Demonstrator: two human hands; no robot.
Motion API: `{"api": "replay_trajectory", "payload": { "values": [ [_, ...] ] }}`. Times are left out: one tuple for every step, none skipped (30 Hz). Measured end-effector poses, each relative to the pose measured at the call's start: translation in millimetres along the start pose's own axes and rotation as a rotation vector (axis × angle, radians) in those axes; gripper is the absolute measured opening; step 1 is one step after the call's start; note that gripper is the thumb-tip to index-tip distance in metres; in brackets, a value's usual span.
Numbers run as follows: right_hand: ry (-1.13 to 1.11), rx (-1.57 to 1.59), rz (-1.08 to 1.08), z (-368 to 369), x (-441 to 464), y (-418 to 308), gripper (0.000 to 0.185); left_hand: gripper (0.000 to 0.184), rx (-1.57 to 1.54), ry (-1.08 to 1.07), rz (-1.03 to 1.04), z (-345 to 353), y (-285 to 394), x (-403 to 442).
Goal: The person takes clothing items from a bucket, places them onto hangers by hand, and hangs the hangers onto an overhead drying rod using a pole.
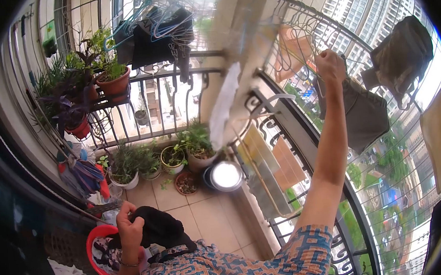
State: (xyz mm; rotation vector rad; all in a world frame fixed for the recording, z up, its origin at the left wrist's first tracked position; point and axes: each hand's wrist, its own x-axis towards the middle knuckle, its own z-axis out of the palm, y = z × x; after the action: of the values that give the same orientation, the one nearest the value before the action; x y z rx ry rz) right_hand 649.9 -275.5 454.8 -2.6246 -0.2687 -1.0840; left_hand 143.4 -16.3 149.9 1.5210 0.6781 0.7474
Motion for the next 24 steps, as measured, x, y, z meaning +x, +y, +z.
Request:
{"api": "replay_trajectory", "payload": {
  "values": [
    [0.058,-0.002,-0.035,3.8,1.7,-2.8,0.029,0.013,-0.004,0.004,0.005,0.0,-2.2,-0.3],
    [0.056,0.051,-0.051,7.1,3.8,-5.2,0.028,0.013,-0.007,0.007,0.010,0.3,-5.7,-0.3],
    [0.054,0.104,-0.066,3.4,-0.8,-15.1,0.028,0.013,-0.009,0.009,0.015,0.3,-7.8,-0.6],
    [0.051,0.156,-0.078,1.3,-4.9,-24.4,0.028,0.013,-0.023,0.006,0.004,0.6,-7.4,-1.1],
    [0.061,0.153,-0.142,1.6,-7.9,-32.8,0.027,0.013,-0.036,0.001,-0.008,1.8,-5.3,-1.3],
    [0.052,0.162,-0.173,0.0,-12.3,-43.5,0.027,0.012,-0.049,-0.006,-0.019,3.1,-3.2,-1.6],
    [0.044,0.172,-0.203,-2.4,-17.2,-54.3,0.027,0.012,-0.048,-0.010,-0.025,3.9,-1.2,-1.9],
    [0.036,0.181,-0.233,-3.2,-19.7,-60.3,0.027,0.012,-0.047,-0.014,-0.030,4.1,1.0,-2.0],
    [0.033,0.205,-0.229,3.1,-18.2,-64.1,0.029,0.012,-0.045,-0.018,-0.035,3.5,1.8,-2.3],
    [0.019,0.156,-0.221,7.8,-17.0,-66.7,0.030,0.012,-0.040,-0.014,-0.021,2.9,0.8,-2.2],
    [0.007,0.106,-0.212,12.0,-15.8,-69.1,0.031,0.012,-0.035,-0.010,-0.007,2.6,-1.0,-1.9],
    [-0.004,0.057,-0.205,16.0,-14.4,-72.4,0.032,0.012,-0.032,-0.006,0.007,2.2,-2.5,-1.3],
    [-0.014,0.058,-0.178,25.6,-8.9,-70.8,0.034,0.012,-0.022,-0.002,0.027,1.1,-3.7,-0.4],
    [-0.068,0.103,-0.157,30.2,-6.5,-69.6,0.034,0.012,-0.011,0.004,0.046,-0.6,-5.1,0.1],
    [-0.123,0.146,-0.135,34.3,-3.9,-68.3,0.034,0.012,-0.001,0.011,0.064,-2.3,-6.0,0.1],
    [-0.178,0.190,-0.113,38.5,-1.4,-66.9,0.033,0.012,-0.004,0.013,0.052,-3.7,-4.9,-0.2],
    [-0.128,0.218,-0.109,44.1,0.5,-64.6,0.033,0.013,-0.006,0.014,0.040,-5.3,-2.4,-0.9],
    [-0.079,0.246,-0.105,50.4,1.5,-62.3,0.032,0.013,-0.009,0.014,0.028,-7.0,-0.7,-1.4],
    [-0.030,0.275,-0.100,56.3,2.9,-59.8,0.031,0.013,-0.016,0.019,0.011,-8.9,-0.1,-1.8],
    [0.020,0.303,-0.095,58.7,5.1,-58.7,0.030,0.013,-0.023,0.023,-0.005,-10.5,0.4,-1.9],
    [0.032,0.320,-0.046,56.4,6.9,-60.7,0.027,0.013,-0.031,0.027,-0.021,-11.7,0.6,-1.8],
    [0.089,0.298,-0.059,54.7,7.6,-61.8,0.026,0.013,-0.026,0.031,-0.016,-12.8,-0.2,-1.5],
    [0.146,0.276,-0.070,52.8,7.7,-61.7,0.026,0.013,-0.020,0.033,-0.012,-14.3,-1.8,-0.9],
    [0.203,0.253,-0.079,50.9,7.9,-60.9,0.025,0.013,-0.013,0.032,-0.008,-15.2,-3.1,-0.2]
  ]
}}
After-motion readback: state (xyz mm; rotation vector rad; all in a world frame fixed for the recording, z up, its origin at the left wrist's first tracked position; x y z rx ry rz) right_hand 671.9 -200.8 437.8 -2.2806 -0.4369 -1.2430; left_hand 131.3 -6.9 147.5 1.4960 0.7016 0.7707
